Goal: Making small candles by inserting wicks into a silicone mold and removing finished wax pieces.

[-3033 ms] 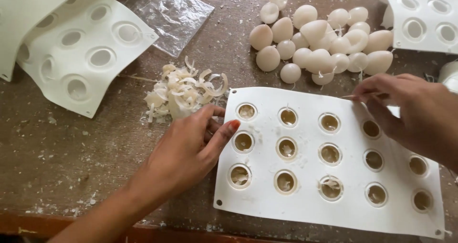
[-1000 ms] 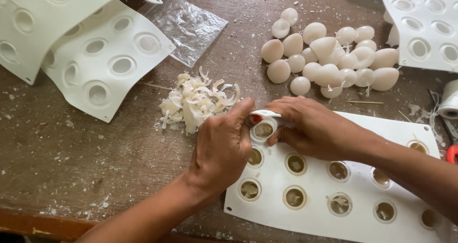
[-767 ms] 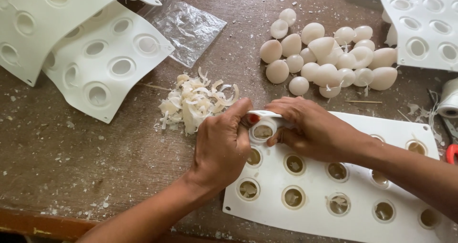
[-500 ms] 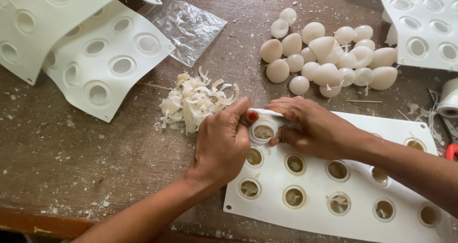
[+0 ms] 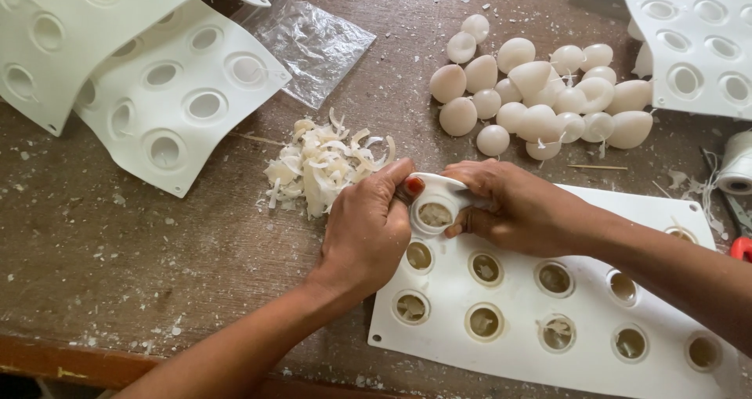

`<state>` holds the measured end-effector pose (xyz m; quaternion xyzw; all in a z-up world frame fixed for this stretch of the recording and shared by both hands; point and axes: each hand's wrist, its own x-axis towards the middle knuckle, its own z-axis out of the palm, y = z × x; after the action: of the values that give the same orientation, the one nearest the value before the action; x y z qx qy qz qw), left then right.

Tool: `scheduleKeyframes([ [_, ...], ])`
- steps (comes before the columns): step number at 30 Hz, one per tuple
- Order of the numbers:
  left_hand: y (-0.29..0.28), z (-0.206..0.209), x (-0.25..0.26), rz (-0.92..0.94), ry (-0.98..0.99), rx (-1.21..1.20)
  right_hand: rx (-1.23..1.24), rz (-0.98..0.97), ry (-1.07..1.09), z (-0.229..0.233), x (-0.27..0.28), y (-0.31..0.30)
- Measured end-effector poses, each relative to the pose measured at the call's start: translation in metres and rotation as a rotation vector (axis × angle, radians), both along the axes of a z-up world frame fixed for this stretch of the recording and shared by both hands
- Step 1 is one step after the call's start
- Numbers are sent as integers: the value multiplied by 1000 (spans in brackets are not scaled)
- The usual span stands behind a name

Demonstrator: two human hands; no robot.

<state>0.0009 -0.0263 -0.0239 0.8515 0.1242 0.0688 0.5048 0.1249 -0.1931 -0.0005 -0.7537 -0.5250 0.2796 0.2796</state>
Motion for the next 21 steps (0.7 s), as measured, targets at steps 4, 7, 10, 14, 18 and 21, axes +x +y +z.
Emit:
scheduleKeyframes([
  [4, 3, 3, 0, -8, -11, 32, 11, 28, -17, 12, -3, 4],
  [7, 6, 8, -1, -39, -45, 81, -209, -210, 109, 36, -14, 15],
  [10, 9, 8, -2, -64, -80, 105, -332, -265, -82, 42, -18, 18],
  [14, 13, 1, -2, -76, -118, 128, -129, -167, -380, 18, -5, -5],
  [18, 13, -6, -2, -78, -135, 121, 102, -104, -738, 21, 10, -40],
  [21, 13, -1, -1, -73, -41, 91, -314, -391, -696, 39, 22, -70],
])
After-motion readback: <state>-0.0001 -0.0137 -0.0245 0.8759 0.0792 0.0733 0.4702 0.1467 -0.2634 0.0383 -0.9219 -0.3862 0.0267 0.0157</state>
